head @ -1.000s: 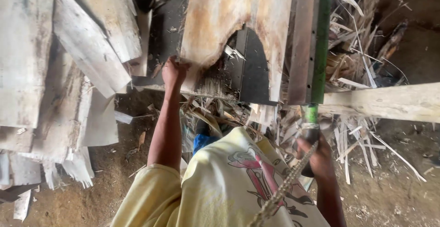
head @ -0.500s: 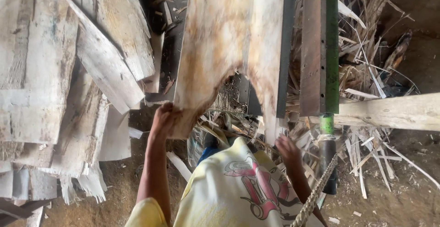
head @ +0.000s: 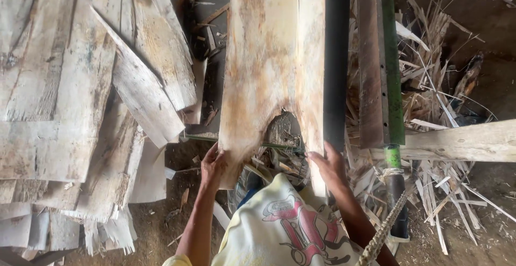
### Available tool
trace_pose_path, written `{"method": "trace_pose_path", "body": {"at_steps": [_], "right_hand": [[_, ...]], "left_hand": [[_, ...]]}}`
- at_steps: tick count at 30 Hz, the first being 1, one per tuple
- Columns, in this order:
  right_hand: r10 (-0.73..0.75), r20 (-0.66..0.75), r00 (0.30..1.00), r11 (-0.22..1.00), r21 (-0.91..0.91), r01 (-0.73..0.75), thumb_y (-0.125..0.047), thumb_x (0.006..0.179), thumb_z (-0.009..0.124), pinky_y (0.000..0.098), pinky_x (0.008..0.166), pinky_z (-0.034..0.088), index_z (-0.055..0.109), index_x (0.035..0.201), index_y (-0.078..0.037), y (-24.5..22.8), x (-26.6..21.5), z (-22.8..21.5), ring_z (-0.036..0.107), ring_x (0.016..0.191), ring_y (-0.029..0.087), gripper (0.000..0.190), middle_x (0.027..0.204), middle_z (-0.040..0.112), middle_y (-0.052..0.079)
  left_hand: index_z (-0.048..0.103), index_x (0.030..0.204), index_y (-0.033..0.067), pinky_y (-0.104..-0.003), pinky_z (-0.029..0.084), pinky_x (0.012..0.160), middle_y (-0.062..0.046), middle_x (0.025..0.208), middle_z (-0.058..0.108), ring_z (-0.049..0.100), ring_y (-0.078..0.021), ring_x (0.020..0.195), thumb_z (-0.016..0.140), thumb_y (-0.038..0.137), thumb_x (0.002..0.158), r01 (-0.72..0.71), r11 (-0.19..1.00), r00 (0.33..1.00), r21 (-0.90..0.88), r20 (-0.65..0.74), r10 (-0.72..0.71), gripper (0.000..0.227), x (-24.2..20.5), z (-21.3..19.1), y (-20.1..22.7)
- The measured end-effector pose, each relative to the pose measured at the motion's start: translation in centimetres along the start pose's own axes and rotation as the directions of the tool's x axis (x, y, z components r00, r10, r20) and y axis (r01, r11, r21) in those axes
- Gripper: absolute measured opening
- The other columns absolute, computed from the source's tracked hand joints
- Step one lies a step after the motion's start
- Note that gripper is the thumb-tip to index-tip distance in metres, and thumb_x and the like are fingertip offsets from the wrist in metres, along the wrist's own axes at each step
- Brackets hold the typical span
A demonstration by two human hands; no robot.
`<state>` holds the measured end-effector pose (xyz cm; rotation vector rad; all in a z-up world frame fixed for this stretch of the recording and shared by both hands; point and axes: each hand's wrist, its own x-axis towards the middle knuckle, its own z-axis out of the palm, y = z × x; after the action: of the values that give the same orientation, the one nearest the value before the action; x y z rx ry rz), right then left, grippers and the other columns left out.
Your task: Using a manual guillotine-style cutter to trim and sort pieces of tree bark or thin wood sheets.
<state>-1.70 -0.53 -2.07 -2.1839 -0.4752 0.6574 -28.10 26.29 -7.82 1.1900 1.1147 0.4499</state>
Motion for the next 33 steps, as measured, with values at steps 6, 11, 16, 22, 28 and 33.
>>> {"method": "trace_pose_path", "body": {"at_steps": [6,11,16,22,28,33], "right_hand": [[-0.024,0.006,1.000,0.988,0.151,0.023,-0.036,0.089,0.070,0.0393,0.100,0.057,0.040,0.149,0.010,-13.5,-2.2,-6.5,0.068,0.122,0.033,0.081,0.135,0.061,0.031],[-0.152,0.025,0.988,0.969,0.200,0.144,-0.032,0.091,0.068,0.0358,0.081,0.060,0.044,0.142,0.009,-23.5,-4.9,-9.4,0.073,0.095,0.026,0.070,0.107,0.072,0.026],[-0.366,0.108,0.924,0.930,0.010,0.367,-0.028,0.093,0.063,0.0357,0.046,0.055,0.061,0.134,0.004,-31.4,-4.9,-6.5,0.068,0.053,0.021,0.052,0.074,0.073,0.016],[-0.845,0.126,0.519,0.510,-0.096,0.854,-0.041,0.097,0.074,0.0353,0.065,0.062,0.054,0.137,0.008,-26.6,-2.3,4.0,0.075,0.071,0.022,0.067,0.113,0.070,0.031],[-0.237,0.462,0.855,0.968,0.186,0.168,-0.028,0.094,0.066,0.0419,0.091,0.062,0.052,0.142,-0.001,-6.3,-4.0,3.8,0.069,0.115,0.032,0.057,0.137,0.061,0.024],[0.075,-0.259,0.963,0.993,-0.066,-0.095,-0.028,0.097,0.064,0.0412,0.091,0.063,0.065,0.125,-0.001,10.5,-4.0,2.3,0.073,0.110,0.029,0.039,0.123,0.073,0.020]], "left_hand": [[0.053,0.149,0.0173,-0.050,0.057,0.087,-0.015,0.142,0.065,0.065,-0.0329,0.108,0.057,0.014,0.096,0.282,0.919,0.959,-0.275,0.071,-0.273,0.054,-2.2,5.7,3.2],[0.045,0.155,0.0226,-0.048,0.054,0.097,-0.016,0.148,0.054,0.058,-0.0325,0.119,0.055,0.015,0.096,0.466,0.799,0.874,-0.381,0.340,-0.347,0.060,-1.6,12.9,0.8],[0.040,0.159,0.0091,-0.044,0.054,0.105,-0.022,0.138,0.062,0.062,-0.0350,0.126,0.051,0.034,0.104,0.589,0.686,0.717,-0.427,0.668,-0.200,0.061,-2.5,18.0,1.8],[0.042,0.154,0.0095,-0.052,0.049,0.108,-0.022,0.146,0.052,0.053,-0.0363,0.130,0.042,0.062,0.100,0.479,0.629,0.708,-0.613,0.693,0.137,0.076,-1.0,13.8,0.2],[0.045,0.152,0.0088,-0.051,0.051,0.104,-0.017,0.130,0.067,0.064,-0.0340,0.120,0.038,0.069,0.100,0.531,0.355,0.848,-0.770,0.481,-0.223,0.081,-1.1,5.2,-4.8],[0.042,0.163,-0.0027,-0.047,0.053,0.104,-0.027,0.109,0.070,0.069,-0.0380,0.103,0.040,0.067,0.117,0.430,0.203,0.731,-0.880,0.471,0.494,0.083,2.0,-2.2,-10.5]]}}
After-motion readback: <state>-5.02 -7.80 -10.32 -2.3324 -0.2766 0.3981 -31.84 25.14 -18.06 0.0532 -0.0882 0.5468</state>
